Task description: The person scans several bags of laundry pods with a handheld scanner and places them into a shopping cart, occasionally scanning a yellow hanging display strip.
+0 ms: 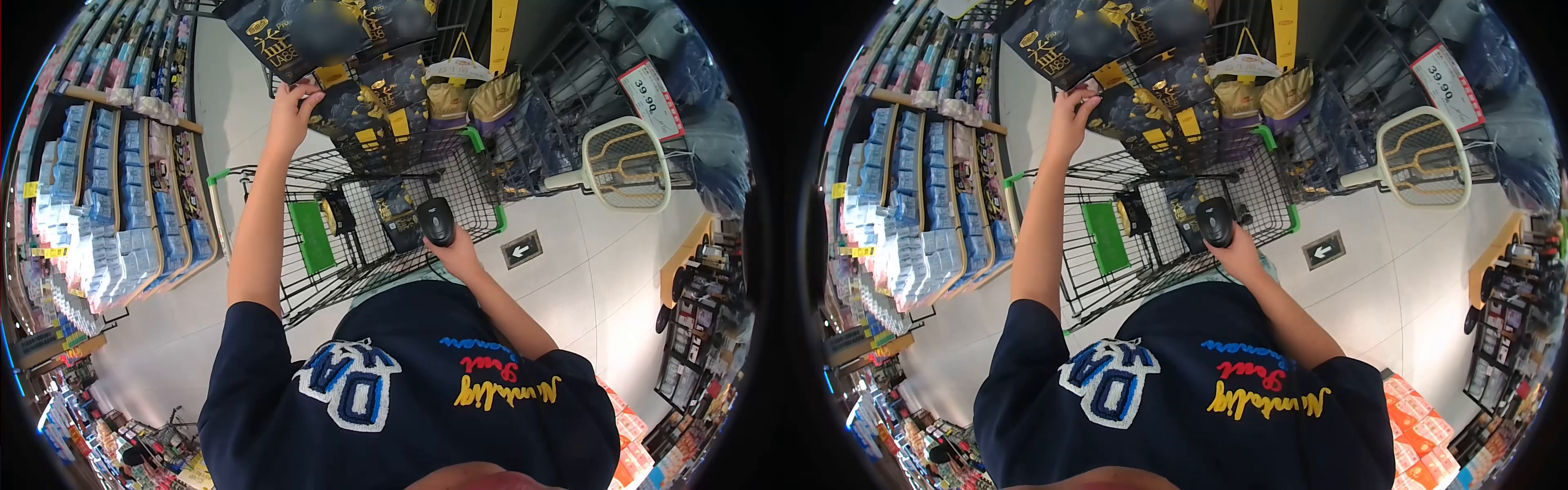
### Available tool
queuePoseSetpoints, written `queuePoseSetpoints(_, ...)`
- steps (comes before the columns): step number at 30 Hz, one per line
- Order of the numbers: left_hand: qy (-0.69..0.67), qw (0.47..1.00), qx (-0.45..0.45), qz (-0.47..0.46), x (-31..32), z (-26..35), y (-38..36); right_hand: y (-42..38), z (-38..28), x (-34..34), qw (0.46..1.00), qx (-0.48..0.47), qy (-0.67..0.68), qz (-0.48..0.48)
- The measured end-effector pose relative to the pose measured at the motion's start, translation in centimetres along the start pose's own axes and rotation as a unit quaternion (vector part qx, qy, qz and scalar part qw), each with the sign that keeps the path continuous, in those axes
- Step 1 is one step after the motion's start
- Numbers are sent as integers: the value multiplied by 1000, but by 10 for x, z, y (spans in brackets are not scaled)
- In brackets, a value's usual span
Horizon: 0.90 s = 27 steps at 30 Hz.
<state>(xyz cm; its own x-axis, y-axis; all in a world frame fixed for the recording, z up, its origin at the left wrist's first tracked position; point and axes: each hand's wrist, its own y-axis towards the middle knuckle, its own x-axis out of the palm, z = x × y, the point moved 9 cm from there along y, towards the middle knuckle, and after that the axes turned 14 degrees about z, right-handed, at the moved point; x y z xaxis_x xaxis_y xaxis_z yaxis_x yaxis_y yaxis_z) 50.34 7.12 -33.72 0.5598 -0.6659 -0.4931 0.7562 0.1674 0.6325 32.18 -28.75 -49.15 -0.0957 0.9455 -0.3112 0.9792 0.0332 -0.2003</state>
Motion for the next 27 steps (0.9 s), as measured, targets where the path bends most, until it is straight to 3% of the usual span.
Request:
queuePoseSetpoints(3,0,996,-5,84,-4,9,13,1,1,3,1000,2,-6,-3)
queuePoseSetpoints(11,-24,990,-126,66,30,-24,19,1,6,6,1000,-19,4,3)
queuePoseSetpoints(13,-41,985,-157,66,27,-4,23,0,9,5,1000,-18,1,3)
queuePoseSetpoints(21,-88,980,-172,48,37,-5,21,4,35,3,1000,2,-5,2)
queuePoseSetpoints(27,-83,979,-176,57,37,6,20,2,10,-3,999,-13,-30,5)
